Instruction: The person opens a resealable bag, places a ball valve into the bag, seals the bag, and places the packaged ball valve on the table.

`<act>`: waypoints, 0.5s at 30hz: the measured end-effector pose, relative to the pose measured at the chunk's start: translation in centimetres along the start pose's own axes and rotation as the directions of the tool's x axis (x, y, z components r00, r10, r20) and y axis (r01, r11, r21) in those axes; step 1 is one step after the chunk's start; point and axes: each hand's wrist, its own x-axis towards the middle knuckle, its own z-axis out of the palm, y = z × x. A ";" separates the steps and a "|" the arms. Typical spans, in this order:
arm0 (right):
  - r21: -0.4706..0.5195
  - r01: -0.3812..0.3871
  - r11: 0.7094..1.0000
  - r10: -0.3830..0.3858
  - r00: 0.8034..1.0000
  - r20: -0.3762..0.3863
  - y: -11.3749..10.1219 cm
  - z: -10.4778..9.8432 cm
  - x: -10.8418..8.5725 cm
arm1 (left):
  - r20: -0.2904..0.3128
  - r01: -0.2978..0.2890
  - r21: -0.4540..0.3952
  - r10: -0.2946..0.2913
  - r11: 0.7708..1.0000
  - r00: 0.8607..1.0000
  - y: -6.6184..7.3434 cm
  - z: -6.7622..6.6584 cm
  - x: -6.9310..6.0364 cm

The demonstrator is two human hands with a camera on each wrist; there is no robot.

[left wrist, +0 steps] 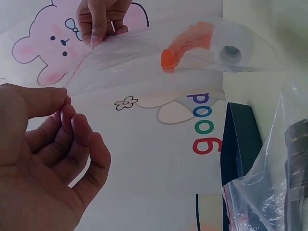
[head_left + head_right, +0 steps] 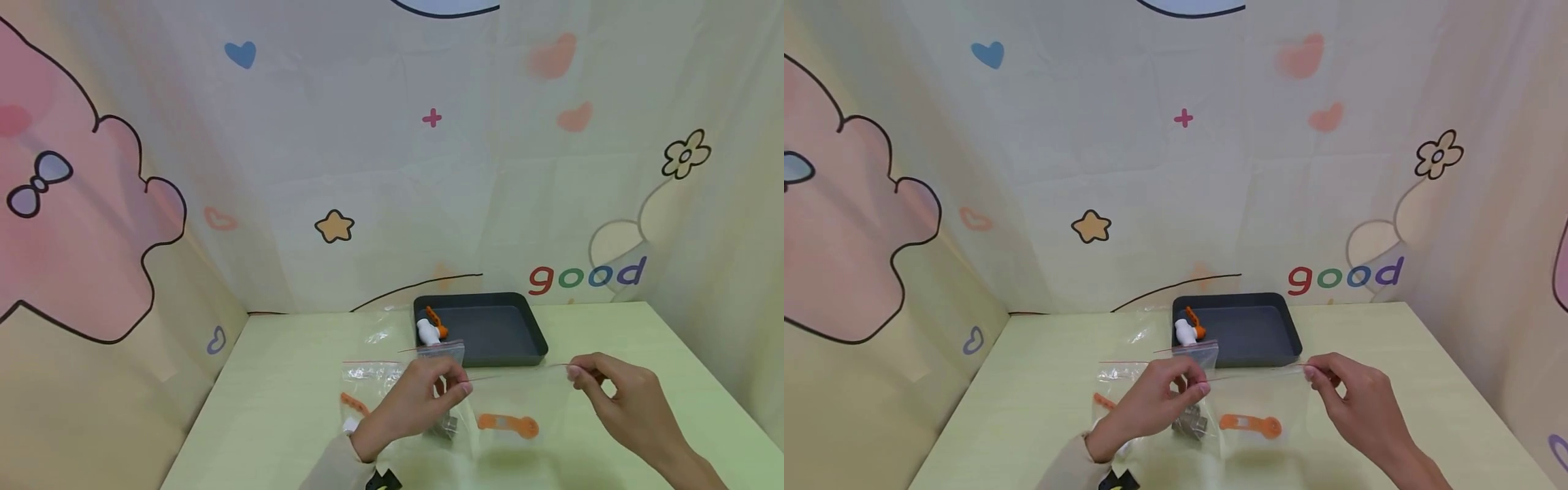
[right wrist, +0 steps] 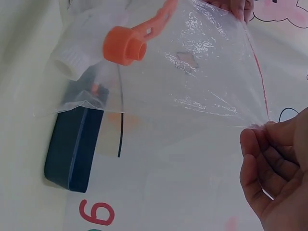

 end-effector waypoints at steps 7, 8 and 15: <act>-0.039 -0.061 0.997 0.062 0.997 0.039 0.6 0.0 -1.2 | 0.067 0.011 -0.024 -0.009 1.000 0.998 0.0 0.8 0.0; -0.037 -0.065 0.997 0.067 0.997 0.043 0.7 0.1 -1.3 | 0.068 0.010 -0.018 -0.008 1.000 0.998 -0.1 0.9 0.0; -0.049 -0.101 0.994 0.106 0.988 0.116 2.1 1.8 -1.7 | 0.057 0.043 0.092 -0.048 0.995 0.997 -1.0 1.1 0.5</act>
